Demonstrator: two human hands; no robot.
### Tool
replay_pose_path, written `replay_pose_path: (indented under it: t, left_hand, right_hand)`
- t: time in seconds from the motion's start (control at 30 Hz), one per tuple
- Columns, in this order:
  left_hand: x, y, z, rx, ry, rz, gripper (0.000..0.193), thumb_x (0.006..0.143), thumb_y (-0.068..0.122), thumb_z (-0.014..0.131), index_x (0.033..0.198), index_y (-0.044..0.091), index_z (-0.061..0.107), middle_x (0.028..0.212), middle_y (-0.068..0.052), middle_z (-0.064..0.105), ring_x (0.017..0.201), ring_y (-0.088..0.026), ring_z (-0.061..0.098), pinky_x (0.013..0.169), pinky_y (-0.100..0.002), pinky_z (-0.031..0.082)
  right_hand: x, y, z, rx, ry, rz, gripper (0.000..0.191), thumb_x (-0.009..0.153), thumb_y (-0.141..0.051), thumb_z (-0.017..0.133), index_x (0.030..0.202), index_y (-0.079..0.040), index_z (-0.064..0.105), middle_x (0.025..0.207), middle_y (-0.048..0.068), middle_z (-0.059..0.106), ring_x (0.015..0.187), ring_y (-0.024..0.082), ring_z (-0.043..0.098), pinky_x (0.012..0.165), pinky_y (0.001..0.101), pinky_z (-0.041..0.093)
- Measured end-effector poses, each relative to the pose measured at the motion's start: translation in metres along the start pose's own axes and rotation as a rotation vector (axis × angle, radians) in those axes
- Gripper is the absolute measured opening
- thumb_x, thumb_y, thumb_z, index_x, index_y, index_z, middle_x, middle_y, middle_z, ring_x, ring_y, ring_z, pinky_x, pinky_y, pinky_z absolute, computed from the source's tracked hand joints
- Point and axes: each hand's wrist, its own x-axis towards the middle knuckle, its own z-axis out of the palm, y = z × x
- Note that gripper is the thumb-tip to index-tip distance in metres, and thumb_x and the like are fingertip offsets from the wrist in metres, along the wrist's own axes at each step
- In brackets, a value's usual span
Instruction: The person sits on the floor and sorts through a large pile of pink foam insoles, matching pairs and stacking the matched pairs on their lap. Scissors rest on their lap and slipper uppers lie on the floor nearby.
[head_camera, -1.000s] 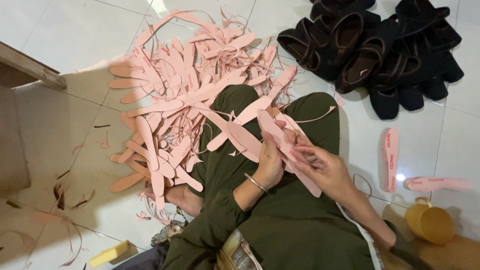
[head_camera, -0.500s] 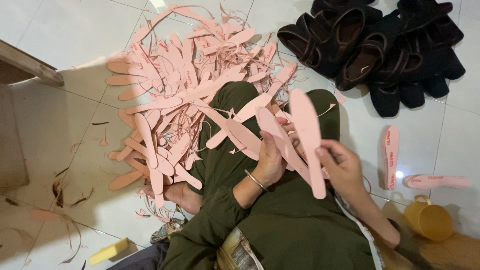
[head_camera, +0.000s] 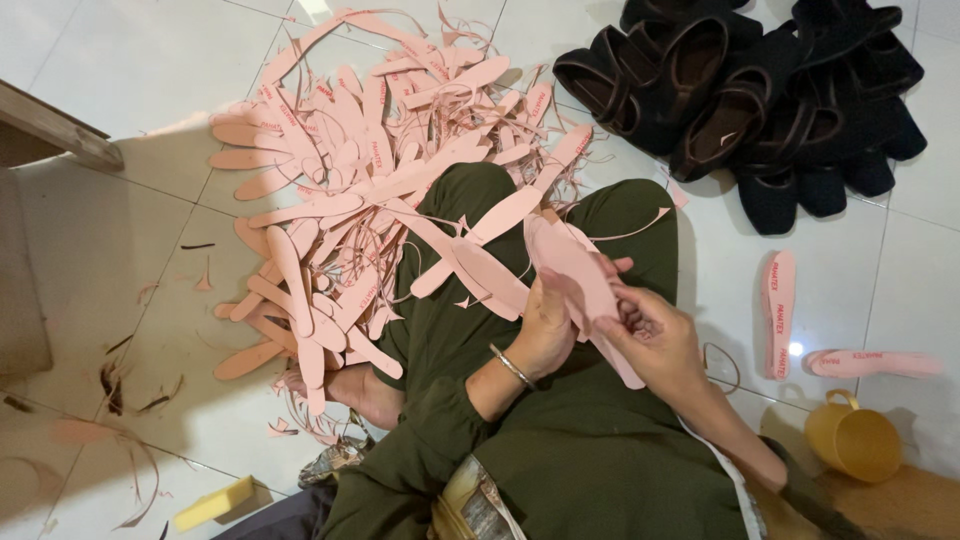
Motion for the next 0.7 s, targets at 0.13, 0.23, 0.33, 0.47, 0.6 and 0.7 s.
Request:
replay_pose_path:
  t: [0.13,0.23,0.33,0.47,0.6,0.7]
  left_hand:
    - [0.000,-0.003,-0.004,-0.055,0.021,0.010,0.081,0.099,0.069,0.046,0.141,0.001,0.042,0.134,-0.013,0.055,0.139,-0.030,0.052,0.114,-0.045,0.048]
    - [0.002,-0.012,-0.005,0.047,0.061,0.054,0.072,0.103,0.061,0.047,0.146,0.004,0.034,0.136,-0.012,0.050,0.137,-0.029,0.051,0.114,-0.043,0.046]
    - [0.002,-0.018,-0.008,0.029,0.067,0.118,0.055,0.110,0.049,0.046,0.144,0.011,0.026,0.129,-0.013,0.051,0.135,-0.029,0.053,0.114,-0.043,0.048]
    - [0.000,-0.020,-0.008,0.044,0.120,0.106,0.048,0.111,0.037,0.048,0.144,0.011,0.024,0.125,-0.010,0.051,0.129,-0.029,0.055,0.110,-0.044,0.049]
    - [-0.003,-0.015,-0.007,0.121,0.129,0.000,0.043,0.111,0.035,0.049,0.139,0.008,0.032,0.118,-0.009,0.055,0.125,-0.027,0.058,0.099,-0.041,0.052]
    - [-0.001,-0.011,-0.005,0.028,0.036,-0.005,0.039,0.115,0.039,0.047,0.133,0.005,0.040,0.114,-0.008,0.057,0.127,-0.024,0.060,0.106,-0.037,0.054]
  right_hand:
    - [0.002,-0.008,-0.001,-0.227,0.049,-0.035,0.039,0.090,-0.009,0.073,0.127,0.001,0.070,0.082,0.005,0.062,0.067,0.013,0.059,0.061,0.0243,0.049]
    - [0.002,-0.017,0.004,-0.298,-0.029,-0.016,0.039,0.094,-0.011,0.072,0.131,-0.004,0.072,0.080,0.008,0.059,0.064,0.018,0.058,0.061,0.0287,0.048]
    - [0.005,-0.024,0.004,-0.320,-0.097,-0.335,0.038,0.094,-0.014,0.069,0.129,0.000,0.065,0.105,0.013,0.060,0.094,0.022,0.065,0.079,0.0325,0.054]
    - [0.007,-0.020,0.004,-0.208,-0.200,-0.278,0.048,0.095,-0.013,0.065,0.140,-0.002,0.058,0.118,0.018,0.057,0.101,0.028,0.063,0.087,0.0385,0.053]
    - [0.005,-0.001,0.004,-0.213,-0.198,-0.176,0.052,0.096,-0.013,0.065,0.144,-0.001,0.050,0.129,0.018,0.059,0.111,0.032,0.065,0.090,0.0388,0.054]
    - [0.005,0.014,0.005,-0.047,-0.215,-0.080,0.059,0.094,-0.015,0.068,0.142,0.002,0.038,0.122,0.016,0.063,0.108,0.027,0.067,0.087,0.0354,0.056]
